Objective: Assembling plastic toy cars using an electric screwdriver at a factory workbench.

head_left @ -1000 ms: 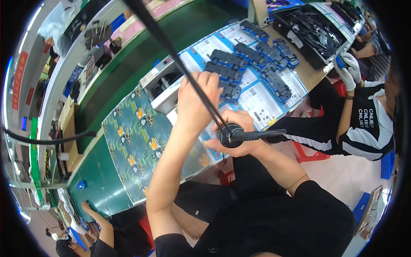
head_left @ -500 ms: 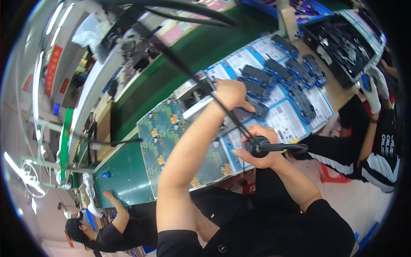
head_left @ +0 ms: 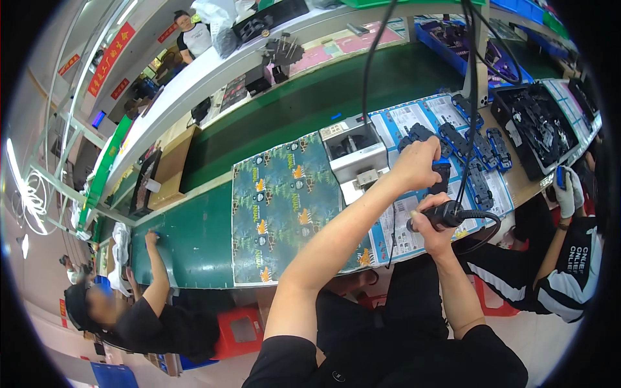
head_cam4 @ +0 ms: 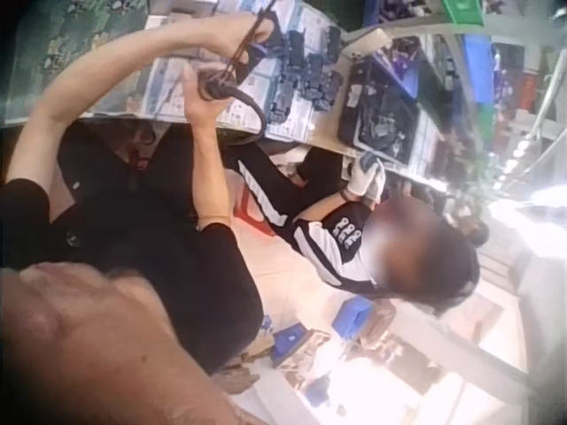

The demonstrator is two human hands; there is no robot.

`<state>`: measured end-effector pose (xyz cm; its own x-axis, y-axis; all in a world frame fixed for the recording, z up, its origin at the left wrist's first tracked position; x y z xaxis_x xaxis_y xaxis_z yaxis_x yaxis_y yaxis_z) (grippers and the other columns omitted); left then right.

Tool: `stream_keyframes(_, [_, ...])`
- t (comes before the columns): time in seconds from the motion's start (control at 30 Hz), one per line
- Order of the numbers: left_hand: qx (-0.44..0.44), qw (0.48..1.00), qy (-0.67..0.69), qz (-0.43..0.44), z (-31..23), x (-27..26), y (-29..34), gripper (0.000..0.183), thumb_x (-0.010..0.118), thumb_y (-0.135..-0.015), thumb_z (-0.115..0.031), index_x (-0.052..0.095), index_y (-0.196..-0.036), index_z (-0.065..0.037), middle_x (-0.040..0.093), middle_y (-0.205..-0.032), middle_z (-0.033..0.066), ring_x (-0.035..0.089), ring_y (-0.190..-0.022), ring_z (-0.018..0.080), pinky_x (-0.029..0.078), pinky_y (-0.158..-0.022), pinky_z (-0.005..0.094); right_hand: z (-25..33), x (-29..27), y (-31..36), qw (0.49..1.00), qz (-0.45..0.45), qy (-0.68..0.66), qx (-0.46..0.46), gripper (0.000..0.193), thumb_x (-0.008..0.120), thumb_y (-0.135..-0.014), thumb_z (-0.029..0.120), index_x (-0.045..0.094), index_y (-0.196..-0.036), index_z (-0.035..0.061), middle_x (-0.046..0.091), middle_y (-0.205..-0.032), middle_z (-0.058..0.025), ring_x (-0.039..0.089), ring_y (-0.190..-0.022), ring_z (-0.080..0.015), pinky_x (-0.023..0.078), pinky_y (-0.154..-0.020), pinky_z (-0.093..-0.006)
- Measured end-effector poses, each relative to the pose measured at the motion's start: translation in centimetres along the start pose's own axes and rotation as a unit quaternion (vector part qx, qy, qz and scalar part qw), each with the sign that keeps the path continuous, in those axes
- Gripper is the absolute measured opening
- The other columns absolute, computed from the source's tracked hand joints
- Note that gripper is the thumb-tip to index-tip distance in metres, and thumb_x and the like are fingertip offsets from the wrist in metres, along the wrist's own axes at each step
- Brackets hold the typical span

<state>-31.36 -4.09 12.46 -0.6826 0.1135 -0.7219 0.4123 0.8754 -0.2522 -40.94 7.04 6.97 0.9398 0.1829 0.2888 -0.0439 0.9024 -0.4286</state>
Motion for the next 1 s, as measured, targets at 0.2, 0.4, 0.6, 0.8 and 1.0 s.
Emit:
stream_keyframes(0.2, [0.003,0.98,0.035,-0.196,-3.3,-11.8,8.1,0.042,0.085,-0.067,-0.011,0.066,-0.104,-0.004,0.069,-0.092,0.0167,0.069,-0.088,0.0277,0.052,-0.082,0.0344,0.2,-0.2,-0.1,1.0,0.006,-0.011,-0.004,0.027,0.074,-0.079,-0.004,0.056,-0.097,0.005,0.058,-0.083,-0.0028,0.053,-0.071,-0.0077,0.043,-0.063,-0.0237])
stream_keyframes(0.4, [-0.042,0.734,0.531,-0.422,4.4,-14.0,24.7,0.026,0.061,-0.089,-0.009,0.061,-0.114,0.0,0.068,-0.104,0.0151,0.068,-0.097,0.0253,0.054,-0.092,0.0444,1.1,1.9,-3.6,0.995,0.089,-0.01,0.047,0.019,0.076,-0.08,0.0,0.06,-0.089,0.0037,0.061,-0.067,-0.0025,0.058,-0.056,-0.0076,0.044,-0.05,-0.0215])
stream_keyframes(0.6, [-0.161,0.503,0.736,-0.424,9.2,-1.6,29.5,0.03,0.057,-0.096,-0.026,0.06,-0.112,-0.001,0.066,-0.109,0.0159,0.066,-0.099,0.0277,0.06,-0.085,0.045,5.0,9.1,-7.7,0.986,0.102,-0.094,-0.091,0.014,0.074,-0.084,-0.001,0.06,-0.088,0.0021,0.062,-0.067,-0.0036,0.059,-0.055,-0.0086,0.046,-0.051,-0.0227])
stream_keyframes(0.8, [-0.209,0.525,0.736,-0.374,8.9,0.0,29.0,0.033,0.056,-0.097,-0.026,0.059,-0.115,0.001,0.067,-0.107,0.017,0.069,-0.093,0.0288,0.06,-0.085,0.0461,3.0,11.5,-8.4,0.986,0.112,0.071,-0.104,0.017,0.076,-0.082,0.001,0.06,-0.088,0.0017,0.062,-0.066,-0.0041,0.059,-0.053,-0.0089,0.046,-0.049,-0.0213])
stream_keyframes(1.0, [-0.244,0.582,0.696,-0.341,8.5,0.4,28.0,0.027,0.058,-0.096,-0.017,0.06,-0.115,0.002,0.067,-0.109,0.0192,0.07,-0.096,0.0283,0.06,-0.085,0.0464,3.0,12.4,-9.1,0.989,0.109,0.046,-0.084,0.018,0.077,-0.082,0.002,0.061,-0.09,0.0007,0.061,-0.066,-0.0038,0.06,-0.054,-0.0083,0.047,-0.05,-0.0215])
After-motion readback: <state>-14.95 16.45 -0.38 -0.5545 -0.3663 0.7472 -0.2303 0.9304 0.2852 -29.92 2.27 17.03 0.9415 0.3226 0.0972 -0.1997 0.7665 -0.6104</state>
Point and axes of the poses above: each hand's wrist, its own y-axis away from the middle knuckle, its own x-axis out of the palm, z = x × y, the point moved 4 cm from there along -y, towards the middle knuckle
